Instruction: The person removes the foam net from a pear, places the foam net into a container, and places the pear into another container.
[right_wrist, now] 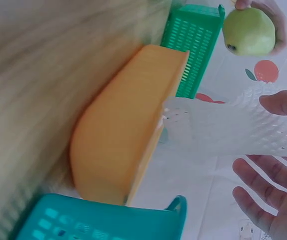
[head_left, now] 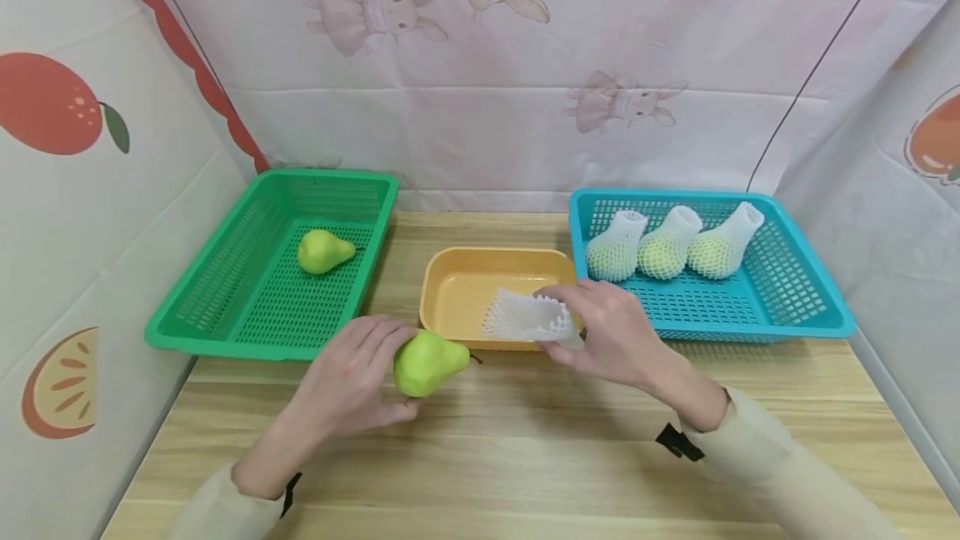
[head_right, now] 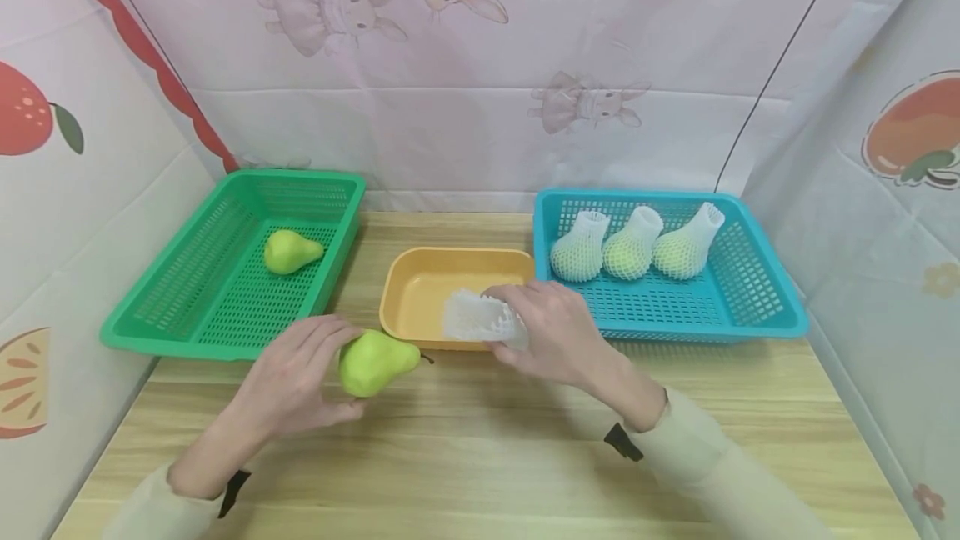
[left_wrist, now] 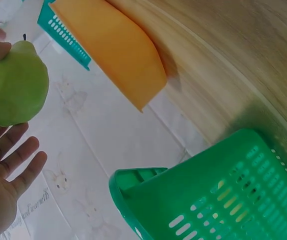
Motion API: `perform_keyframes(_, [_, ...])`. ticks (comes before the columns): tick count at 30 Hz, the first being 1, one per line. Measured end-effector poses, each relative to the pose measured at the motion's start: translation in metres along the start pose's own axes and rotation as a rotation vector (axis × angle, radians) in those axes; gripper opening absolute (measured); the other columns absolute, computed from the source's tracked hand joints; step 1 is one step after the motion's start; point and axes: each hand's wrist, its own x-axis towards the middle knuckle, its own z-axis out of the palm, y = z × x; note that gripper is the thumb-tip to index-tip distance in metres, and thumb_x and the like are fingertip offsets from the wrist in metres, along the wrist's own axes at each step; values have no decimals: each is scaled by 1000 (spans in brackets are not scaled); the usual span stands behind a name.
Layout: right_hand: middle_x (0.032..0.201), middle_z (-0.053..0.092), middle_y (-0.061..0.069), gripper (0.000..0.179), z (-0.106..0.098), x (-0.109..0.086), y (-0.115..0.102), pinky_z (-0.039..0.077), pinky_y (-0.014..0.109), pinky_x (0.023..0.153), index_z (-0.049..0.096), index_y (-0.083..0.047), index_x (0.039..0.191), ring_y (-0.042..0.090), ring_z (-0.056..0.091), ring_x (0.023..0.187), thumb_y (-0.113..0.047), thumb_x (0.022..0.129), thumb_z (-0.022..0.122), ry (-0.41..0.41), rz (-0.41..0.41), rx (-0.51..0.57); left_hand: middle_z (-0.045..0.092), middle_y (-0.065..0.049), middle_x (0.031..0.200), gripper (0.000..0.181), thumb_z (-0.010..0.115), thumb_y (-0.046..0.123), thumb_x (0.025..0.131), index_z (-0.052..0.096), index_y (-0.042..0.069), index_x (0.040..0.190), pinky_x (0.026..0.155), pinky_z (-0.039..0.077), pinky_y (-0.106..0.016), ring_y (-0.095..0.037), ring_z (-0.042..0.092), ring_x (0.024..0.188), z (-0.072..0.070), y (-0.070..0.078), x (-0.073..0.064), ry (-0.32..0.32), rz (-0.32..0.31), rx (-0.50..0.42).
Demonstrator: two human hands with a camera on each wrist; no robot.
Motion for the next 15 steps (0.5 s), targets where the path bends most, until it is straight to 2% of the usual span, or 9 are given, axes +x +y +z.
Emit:
perform_keyframes(3, [92, 78, 8, 58, -2, 9, 2, 52, 30, 53, 73, -8, 114, 21, 68, 69, -34, 67, 95, 6, -4, 10, 75, -13, 107, 95, 98, 55, 42, 69, 0, 114, 91, 62, -43, -29, 70, 100, -1, -2, -1, -10, 1, 2])
perform_keyframes(8, [94, 79, 9, 62, -2, 25, 7, 51, 31, 52, 73, -6, 118, 23, 70, 70, -39, 70, 95, 5, -10, 1, 74, -13, 105, 98, 98, 56, 40, 69, -1, 114, 87, 63, -43, -29, 70, 98, -1, -4, -2, 12, 17, 7])
perform_keyframes(12, [85, 75, 8, 62, 1, 35, 12, 43, 27, 48, 73, -6, 119, 20, 63, 65, -38, 71, 95, -4, -4, -23, 74, -13, 105, 97, 98, 56, 41, 69, -1, 114, 87, 63, -44, -30, 70, 97, -2, -4, -1, 15, 17, 8])
perform_keyframes(15, [84, 72, 7, 61, 3, 42, 17, 43, 28, 49, 73, -7, 122, 20, 61, 67, -38, 73, 93, -31, 3, -49, 74, -14, 105, 97, 98, 56, 41, 69, -1, 114, 87, 63, -44, -30, 71, 97, -2, -4, -1, 14, 16, 11])
